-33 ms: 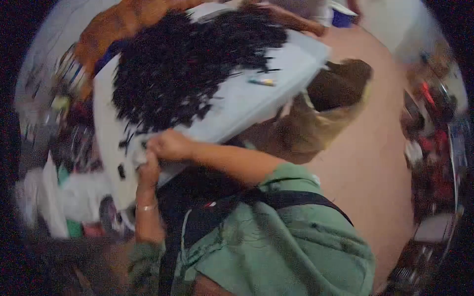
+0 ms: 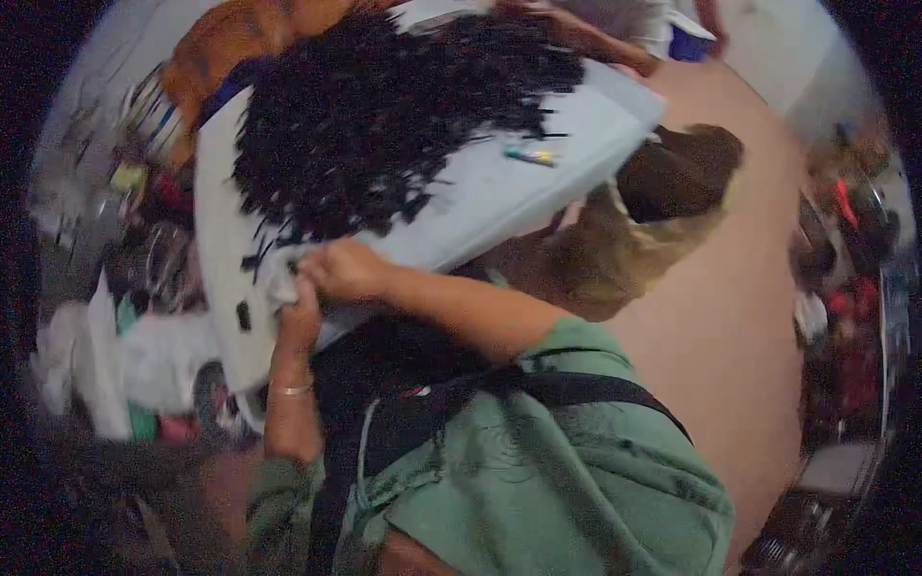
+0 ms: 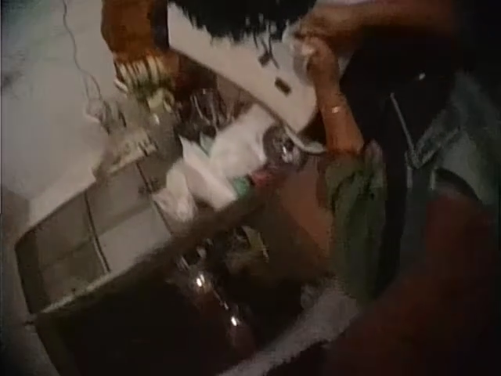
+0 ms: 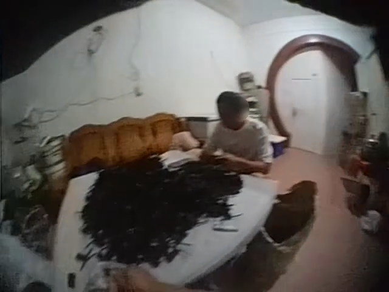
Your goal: Wiping and sorting small black plastic components from a table into a collection container.
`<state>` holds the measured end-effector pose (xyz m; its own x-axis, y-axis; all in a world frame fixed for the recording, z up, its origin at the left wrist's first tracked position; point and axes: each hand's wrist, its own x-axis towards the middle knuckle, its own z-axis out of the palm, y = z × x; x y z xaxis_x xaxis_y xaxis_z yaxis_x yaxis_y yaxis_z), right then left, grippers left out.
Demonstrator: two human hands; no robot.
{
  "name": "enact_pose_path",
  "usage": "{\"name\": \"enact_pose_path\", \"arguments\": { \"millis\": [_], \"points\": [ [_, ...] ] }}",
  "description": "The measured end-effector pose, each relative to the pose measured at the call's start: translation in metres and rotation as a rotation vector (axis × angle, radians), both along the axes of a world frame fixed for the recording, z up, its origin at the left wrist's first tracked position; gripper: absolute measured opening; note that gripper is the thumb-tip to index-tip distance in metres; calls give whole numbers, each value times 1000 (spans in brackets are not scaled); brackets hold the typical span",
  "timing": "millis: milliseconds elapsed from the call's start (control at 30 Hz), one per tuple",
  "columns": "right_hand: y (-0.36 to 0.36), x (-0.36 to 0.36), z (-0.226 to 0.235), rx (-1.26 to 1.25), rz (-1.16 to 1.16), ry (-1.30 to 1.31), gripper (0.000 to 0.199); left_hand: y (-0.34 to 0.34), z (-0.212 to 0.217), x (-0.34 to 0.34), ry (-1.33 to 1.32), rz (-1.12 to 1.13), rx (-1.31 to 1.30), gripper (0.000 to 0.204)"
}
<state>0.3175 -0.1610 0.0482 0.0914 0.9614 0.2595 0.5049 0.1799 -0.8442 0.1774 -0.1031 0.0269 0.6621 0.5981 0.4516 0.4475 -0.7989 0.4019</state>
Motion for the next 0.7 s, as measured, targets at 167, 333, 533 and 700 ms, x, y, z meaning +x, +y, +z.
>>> {"name": "enact_pose_path", "arguments": {
  "millis": [167,333,533,700],
  "points": [
    [6,-18,-5,241,42,-80,27,-20,24,-8,-301,50,-294,20],
    [-26,-4,-9,296,-107,-87,21,-21,63,-27,-39,135,139,26],
    [-39,13,-10,278,-261,-259,14,3,65,-61,179,153,387,25],
    [-31,18,-12,297,-188,-439,11,9,76,-54,177,208,409,24]
  ]
}}
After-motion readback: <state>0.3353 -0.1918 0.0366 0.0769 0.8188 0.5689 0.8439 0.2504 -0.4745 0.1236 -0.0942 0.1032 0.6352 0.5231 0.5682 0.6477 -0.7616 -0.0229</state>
